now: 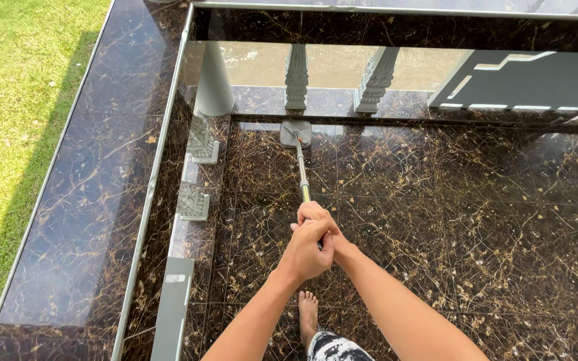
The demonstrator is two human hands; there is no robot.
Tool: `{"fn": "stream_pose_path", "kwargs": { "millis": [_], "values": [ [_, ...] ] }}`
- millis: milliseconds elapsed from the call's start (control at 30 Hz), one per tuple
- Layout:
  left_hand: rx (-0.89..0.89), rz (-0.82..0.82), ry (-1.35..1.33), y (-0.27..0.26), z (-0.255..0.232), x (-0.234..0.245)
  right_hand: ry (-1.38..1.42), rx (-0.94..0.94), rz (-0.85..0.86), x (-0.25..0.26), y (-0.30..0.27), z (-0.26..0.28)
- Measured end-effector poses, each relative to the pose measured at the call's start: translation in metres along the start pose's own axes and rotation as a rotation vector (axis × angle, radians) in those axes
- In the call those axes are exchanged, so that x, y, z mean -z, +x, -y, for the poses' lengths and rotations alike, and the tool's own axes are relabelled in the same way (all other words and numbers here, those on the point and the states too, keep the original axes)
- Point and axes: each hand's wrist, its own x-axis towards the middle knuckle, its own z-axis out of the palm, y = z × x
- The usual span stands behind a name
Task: The person pushes and pulls a mop across the tiled floor of a balcony.
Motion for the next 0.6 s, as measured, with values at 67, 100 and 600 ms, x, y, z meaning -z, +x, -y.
{"fn": "stream_pose_path", "kwargs": {
  "millis": [67,100,600],
  "values": [
    [-0.022,0.003,-0.008,0.006,0.002,0.0,0.017,0.005,0.004,0.005,0.004,-0.001],
    [-0.032,0.005,-0.012,0.006,0.003,-0.001,0.021,0.002,0.007,0.006,0.004,0.002],
    [0.06,0.002,-0.052,-0.12,-0.05,-0.032,0.044,0.101,-0.065,-0.01,-0.11,0.087]
  ]
}}
